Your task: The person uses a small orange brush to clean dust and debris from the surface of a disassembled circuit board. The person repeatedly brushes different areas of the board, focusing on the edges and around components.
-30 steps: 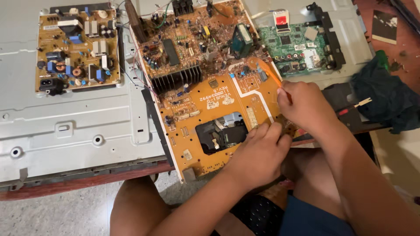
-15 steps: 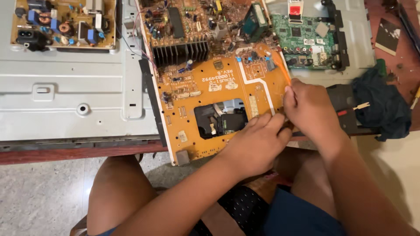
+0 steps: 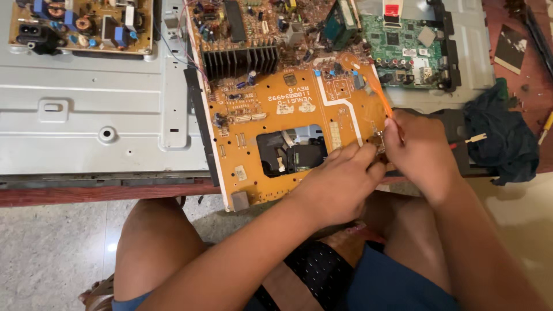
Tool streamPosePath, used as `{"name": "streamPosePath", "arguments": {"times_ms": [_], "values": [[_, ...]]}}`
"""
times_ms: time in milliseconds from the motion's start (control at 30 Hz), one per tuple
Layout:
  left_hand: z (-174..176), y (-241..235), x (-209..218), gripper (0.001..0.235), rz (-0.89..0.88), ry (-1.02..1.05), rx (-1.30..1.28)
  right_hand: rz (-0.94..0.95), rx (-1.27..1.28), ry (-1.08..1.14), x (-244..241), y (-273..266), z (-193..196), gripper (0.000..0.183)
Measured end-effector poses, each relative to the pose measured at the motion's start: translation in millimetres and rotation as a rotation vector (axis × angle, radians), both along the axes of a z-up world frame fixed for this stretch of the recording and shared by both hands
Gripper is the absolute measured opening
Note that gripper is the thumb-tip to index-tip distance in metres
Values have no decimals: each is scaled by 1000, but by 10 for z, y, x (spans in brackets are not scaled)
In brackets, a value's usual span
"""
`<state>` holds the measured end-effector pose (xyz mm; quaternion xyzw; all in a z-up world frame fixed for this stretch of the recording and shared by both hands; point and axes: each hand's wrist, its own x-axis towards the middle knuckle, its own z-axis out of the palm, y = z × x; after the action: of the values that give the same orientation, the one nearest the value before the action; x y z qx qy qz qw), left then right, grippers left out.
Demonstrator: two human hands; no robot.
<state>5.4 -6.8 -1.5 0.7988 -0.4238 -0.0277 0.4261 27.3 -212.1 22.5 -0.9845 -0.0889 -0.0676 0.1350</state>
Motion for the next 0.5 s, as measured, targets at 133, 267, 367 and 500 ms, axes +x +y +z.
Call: {"name": "streamPosePath", "arguments": {"times_ms": [133, 267, 367, 500], "values": [[2, 5, -10, 35, 14, -17, -31, 31, 40, -41, 19, 50, 33, 20], [-7, 24, -26, 33, 19, 13, -37, -78, 78, 50, 79, 116, 47, 23], [-5, 39, -26, 33, 12, 10, -19, -137, 78, 125, 195, 150, 30, 25], [17, 63, -22, 38, 11, -19, -44, -89, 57, 105, 348, 155, 7, 26]]}}
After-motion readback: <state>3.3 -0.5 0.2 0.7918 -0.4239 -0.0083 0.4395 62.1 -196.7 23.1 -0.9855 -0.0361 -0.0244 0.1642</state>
